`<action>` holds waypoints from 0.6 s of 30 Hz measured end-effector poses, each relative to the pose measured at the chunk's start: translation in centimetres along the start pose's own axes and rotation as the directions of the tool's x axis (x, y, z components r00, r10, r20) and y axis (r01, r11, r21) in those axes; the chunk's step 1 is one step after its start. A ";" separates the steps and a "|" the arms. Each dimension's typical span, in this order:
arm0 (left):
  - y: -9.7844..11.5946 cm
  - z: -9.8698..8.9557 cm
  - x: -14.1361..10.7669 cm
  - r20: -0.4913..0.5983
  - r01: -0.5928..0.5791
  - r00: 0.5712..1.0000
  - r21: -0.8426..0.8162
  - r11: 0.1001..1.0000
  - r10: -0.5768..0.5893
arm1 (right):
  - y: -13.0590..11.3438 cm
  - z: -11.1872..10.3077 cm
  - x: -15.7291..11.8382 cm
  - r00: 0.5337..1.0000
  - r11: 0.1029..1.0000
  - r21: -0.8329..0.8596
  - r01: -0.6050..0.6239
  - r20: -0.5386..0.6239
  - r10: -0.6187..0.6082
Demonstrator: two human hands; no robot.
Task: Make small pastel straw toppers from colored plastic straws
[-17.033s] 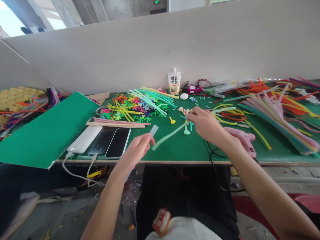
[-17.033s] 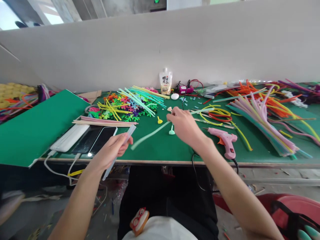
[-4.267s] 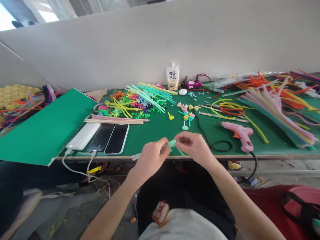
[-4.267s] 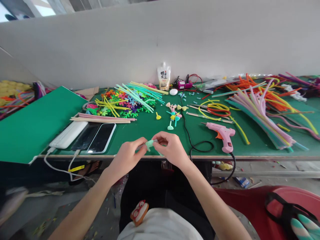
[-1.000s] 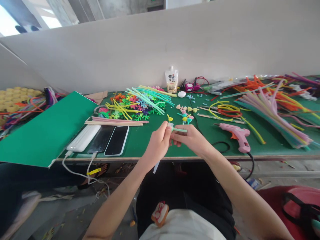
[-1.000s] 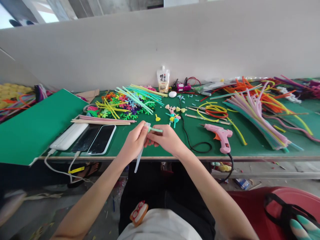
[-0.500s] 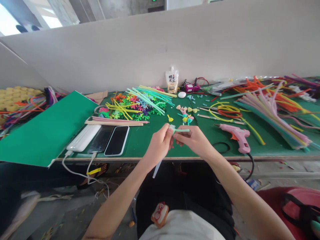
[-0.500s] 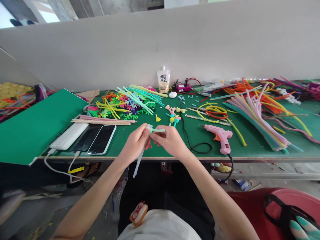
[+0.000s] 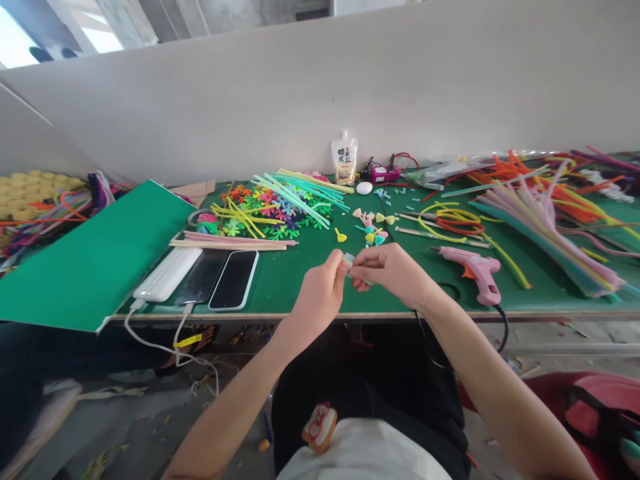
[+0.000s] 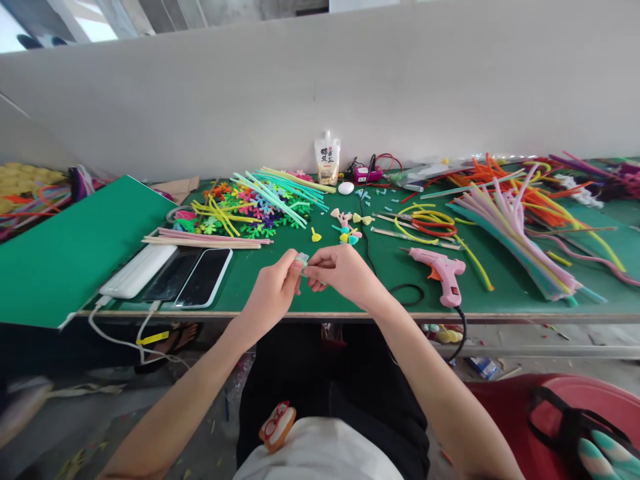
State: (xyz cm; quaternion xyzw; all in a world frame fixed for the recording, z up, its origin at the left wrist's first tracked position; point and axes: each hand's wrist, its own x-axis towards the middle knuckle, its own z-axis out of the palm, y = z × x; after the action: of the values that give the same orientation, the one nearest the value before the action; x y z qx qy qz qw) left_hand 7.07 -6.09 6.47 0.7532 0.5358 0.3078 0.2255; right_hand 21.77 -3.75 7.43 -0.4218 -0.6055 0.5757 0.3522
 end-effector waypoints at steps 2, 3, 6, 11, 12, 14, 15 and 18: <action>0.0 0.0 0.0 0.004 -0.004 1.000 0.027 1.000 0.004 | 0.2 0.1 0.0 1.000 0.998 -0.062 0.018 0.007 -0.018; 0.0 0.0 0.0 0.002 -0.006 1.000 0.037 0.999 0.006 | 0.2 0.2 0.0 1.000 0.996 -0.086 0.024 0.007 -0.024; 0.0 0.1 0.2 -0.013 -0.007 1.000 0.055 0.998 0.007 | 0.3 0.4 0.0 0.999 0.992 -0.117 0.040 0.022 -0.037; -0.2 0.3 0.4 -0.043 0.010 0.999 0.026 1.000 -0.009 | 0.8 0.8 0.1 0.996 0.983 -0.163 0.089 0.035 -0.084; -0.3 0.4 0.5 -0.043 0.018 0.999 0.006 1.000 -0.018 | 0.9 0.9 0.2 0.994 0.974 -0.199 0.105 0.025 -0.102; -0.4 0.4 0.6 -0.026 0.053 0.998 -0.061 0.997 -0.054 | 1.1 1.0 0.2 0.988 0.938 -0.315 0.144 -0.005 -0.153; -0.4 0.4 0.7 -0.009 0.080 0.997 -0.109 0.991 -0.081 | 1.1 1.0 0.2 0.983 0.906 -0.391 0.159 -0.020 -0.181; -0.5 0.5 1.0 0.052 0.164 0.986 -0.261 0.951 -0.156 | 1.2 1.1 0.3 0.965 0.769 -0.613 0.181 -0.042 -0.260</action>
State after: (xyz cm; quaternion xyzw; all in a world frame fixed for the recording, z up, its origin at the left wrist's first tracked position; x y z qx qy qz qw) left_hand 7.31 -4.95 5.97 0.6750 0.5459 0.3455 0.3563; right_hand 20.81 -3.95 6.11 -0.4729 -0.7794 0.2794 0.3014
